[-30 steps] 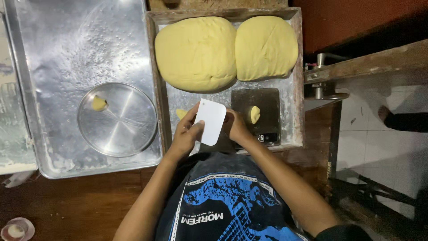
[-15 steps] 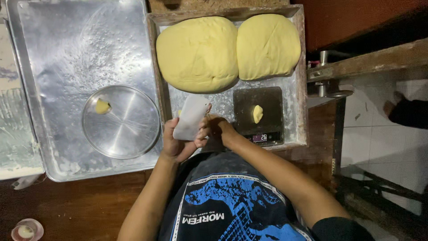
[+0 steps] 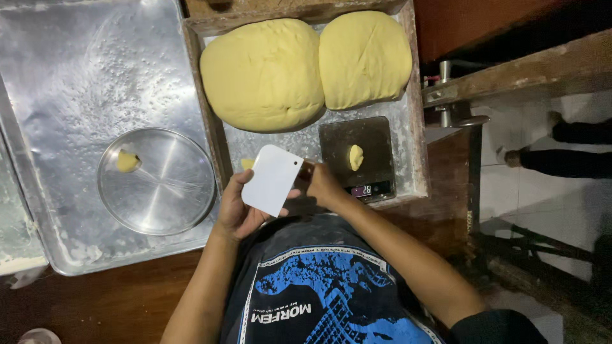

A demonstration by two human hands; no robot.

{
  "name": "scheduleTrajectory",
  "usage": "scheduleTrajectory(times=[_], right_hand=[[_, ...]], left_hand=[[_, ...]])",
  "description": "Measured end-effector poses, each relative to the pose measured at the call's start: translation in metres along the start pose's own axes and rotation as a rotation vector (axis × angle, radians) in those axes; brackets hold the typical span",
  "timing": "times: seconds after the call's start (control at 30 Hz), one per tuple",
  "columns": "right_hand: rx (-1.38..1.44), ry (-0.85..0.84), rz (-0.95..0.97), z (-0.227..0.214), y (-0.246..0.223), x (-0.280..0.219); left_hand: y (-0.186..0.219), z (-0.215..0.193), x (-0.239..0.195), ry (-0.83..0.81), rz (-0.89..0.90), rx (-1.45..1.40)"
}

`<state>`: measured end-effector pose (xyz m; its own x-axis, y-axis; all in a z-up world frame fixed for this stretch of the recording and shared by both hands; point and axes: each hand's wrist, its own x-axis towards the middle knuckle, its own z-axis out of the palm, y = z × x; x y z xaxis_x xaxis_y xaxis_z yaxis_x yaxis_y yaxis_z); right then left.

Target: The person cuts small pieces of dough from a large mass using a dough scraper, weighs each piece on a digital scale, and places the portioned dough onto a metal tray. The process is repeated multiple times to create uniform dough balls.

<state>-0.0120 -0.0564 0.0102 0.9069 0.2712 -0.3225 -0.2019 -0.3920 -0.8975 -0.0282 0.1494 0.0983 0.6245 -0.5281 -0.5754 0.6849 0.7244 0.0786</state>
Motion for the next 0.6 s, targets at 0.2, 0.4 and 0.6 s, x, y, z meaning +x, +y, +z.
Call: scheduleTrajectory(times=[0.2,0.4,0.6], right_hand=[[0.189,0.055,0.185,0.028,-0.031,-0.004],[0.791,0.033,0.138,0.015,-0.02,-0.025],[0.533,0.09,0.443,-0.01,-0.034,-0.044]], left_hand=[[-0.003,-0.044,0.017,0.176,0.09,0.142],[-0.019,-0.068,0.029,0.257,0.138,0.599],[-0.027,-0.02,0.025,0.155,0.403,1.683]])
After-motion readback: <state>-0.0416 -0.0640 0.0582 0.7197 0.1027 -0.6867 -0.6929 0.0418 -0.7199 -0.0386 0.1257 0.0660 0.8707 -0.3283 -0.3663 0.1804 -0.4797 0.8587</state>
